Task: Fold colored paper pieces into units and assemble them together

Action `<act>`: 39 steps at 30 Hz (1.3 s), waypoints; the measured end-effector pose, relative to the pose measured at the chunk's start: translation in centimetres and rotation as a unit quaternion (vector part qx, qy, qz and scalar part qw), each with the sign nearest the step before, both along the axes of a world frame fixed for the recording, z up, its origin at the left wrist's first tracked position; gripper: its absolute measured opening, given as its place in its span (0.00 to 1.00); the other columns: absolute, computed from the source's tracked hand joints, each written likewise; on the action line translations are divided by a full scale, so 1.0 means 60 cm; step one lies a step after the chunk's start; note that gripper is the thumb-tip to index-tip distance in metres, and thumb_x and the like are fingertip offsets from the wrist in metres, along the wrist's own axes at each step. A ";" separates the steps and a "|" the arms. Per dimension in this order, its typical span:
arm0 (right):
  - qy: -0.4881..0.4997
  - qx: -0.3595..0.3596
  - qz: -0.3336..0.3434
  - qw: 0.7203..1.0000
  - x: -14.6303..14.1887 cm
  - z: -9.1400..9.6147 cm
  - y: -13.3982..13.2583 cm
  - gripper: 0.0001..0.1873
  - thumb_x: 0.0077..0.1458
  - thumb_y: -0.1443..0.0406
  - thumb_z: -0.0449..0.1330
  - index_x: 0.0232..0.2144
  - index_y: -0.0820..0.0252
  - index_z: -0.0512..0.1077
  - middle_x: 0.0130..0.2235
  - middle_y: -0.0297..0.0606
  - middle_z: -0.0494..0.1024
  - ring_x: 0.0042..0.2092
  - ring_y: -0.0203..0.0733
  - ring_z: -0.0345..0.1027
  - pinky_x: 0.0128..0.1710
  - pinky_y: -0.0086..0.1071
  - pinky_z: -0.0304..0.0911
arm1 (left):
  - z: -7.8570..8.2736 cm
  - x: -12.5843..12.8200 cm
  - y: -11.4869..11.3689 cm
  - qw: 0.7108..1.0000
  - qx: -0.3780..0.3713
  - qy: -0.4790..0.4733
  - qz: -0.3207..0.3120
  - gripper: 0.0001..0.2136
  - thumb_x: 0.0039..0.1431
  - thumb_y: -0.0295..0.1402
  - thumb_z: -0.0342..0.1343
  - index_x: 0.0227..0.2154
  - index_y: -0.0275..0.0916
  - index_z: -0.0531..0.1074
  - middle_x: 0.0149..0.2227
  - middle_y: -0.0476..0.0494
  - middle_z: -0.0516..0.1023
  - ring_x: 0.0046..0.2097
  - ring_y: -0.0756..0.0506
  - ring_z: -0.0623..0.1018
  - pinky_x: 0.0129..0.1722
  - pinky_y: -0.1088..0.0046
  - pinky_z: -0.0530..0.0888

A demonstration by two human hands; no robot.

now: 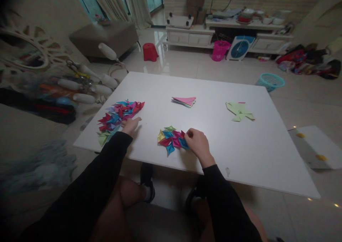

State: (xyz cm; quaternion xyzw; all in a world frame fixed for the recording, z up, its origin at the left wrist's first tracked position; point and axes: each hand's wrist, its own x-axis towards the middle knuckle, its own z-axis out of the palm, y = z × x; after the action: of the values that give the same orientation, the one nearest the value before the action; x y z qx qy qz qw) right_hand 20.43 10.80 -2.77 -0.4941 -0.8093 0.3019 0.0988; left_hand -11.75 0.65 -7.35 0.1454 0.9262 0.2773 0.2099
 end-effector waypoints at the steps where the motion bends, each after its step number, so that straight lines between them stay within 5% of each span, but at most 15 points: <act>1: 0.001 -0.001 0.000 1.000 0.000 0.000 0.000 0.12 0.58 0.58 0.58 0.30 0.55 0.79 0.32 0.37 0.81 0.33 0.41 0.71 0.34 0.32 0.58 | 0.001 -0.001 0.003 0.998 -0.011 -0.004 0.055 0.28 0.53 0.44 0.60 0.53 0.35 0.62 0.62 0.21 0.58 0.67 0.23 0.56 0.61 0.45 0.60; 9: 0.008 0.003 0.004 1.000 -0.003 -0.002 0.003 0.11 0.57 0.58 0.58 0.29 0.55 0.78 0.31 0.38 0.80 0.33 0.41 0.71 0.34 0.33 0.57 | 0.023 0.024 0.016 0.992 0.098 -0.011 0.083 0.30 0.49 0.40 0.63 0.53 0.36 0.62 0.62 0.21 0.59 0.68 0.20 0.54 0.62 0.37 0.56; 14: 0.017 0.011 0.005 1.000 -0.015 -0.007 -0.002 0.13 0.58 0.57 0.58 0.28 0.55 0.77 0.29 0.37 0.79 0.31 0.41 0.69 0.32 0.33 0.56 | 0.049 0.088 0.027 0.981 0.182 0.049 -0.049 0.20 0.56 0.35 0.58 0.52 0.36 0.69 0.60 0.30 0.67 0.65 0.30 0.65 0.64 0.49 0.63; 19: 0.109 0.044 -0.010 0.993 -0.025 -0.018 -0.006 0.09 0.57 0.60 0.58 0.32 0.57 0.76 0.32 0.36 0.78 0.33 0.41 0.69 0.35 0.34 0.60 | 0.063 0.145 0.030 0.914 0.305 0.030 -0.265 0.12 0.61 0.32 0.54 0.45 0.37 0.77 0.48 0.39 0.79 0.52 0.41 0.77 0.54 0.62 0.72; 27: 0.257 0.073 -0.027 0.963 -0.032 -0.011 -0.002 0.09 0.61 0.61 0.57 0.36 0.57 0.75 0.38 0.39 0.77 0.38 0.42 0.71 0.36 0.35 0.66 | 0.071 0.164 0.021 0.777 0.227 0.212 -0.548 0.09 0.63 0.32 0.56 0.41 0.39 0.79 0.44 0.42 0.82 0.50 0.41 0.77 0.50 0.59 0.67; 33: 0.222 0.094 0.067 0.968 -0.040 -0.024 -0.008 0.08 0.56 0.66 0.62 0.39 0.56 0.77 0.40 0.39 0.72 0.40 0.44 0.68 0.40 0.38 0.67 | 0.073 0.183 0.017 0.707 0.205 0.261 -0.624 0.08 0.64 0.32 0.55 0.40 0.38 0.78 0.43 0.42 0.82 0.50 0.41 0.76 0.51 0.58 0.65; 39: 0.192 0.118 0.094 0.970 -0.040 -0.031 -0.012 0.05 0.55 0.69 0.62 0.30 0.56 0.76 0.38 0.38 0.70 0.42 0.44 0.67 0.45 0.40 0.65 | 0.073 0.196 0.015 0.695 0.237 0.249 -0.631 0.05 0.62 0.32 0.56 0.36 0.39 0.77 0.48 0.40 0.81 0.52 0.40 0.75 0.51 0.58 0.67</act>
State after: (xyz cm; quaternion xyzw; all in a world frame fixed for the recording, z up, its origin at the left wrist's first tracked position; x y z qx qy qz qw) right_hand 18.05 10.11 -4.63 -0.3337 -0.8477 0.3015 0.2814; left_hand 0.02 1.52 -3.00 0.8046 0.5385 0.2440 0.0558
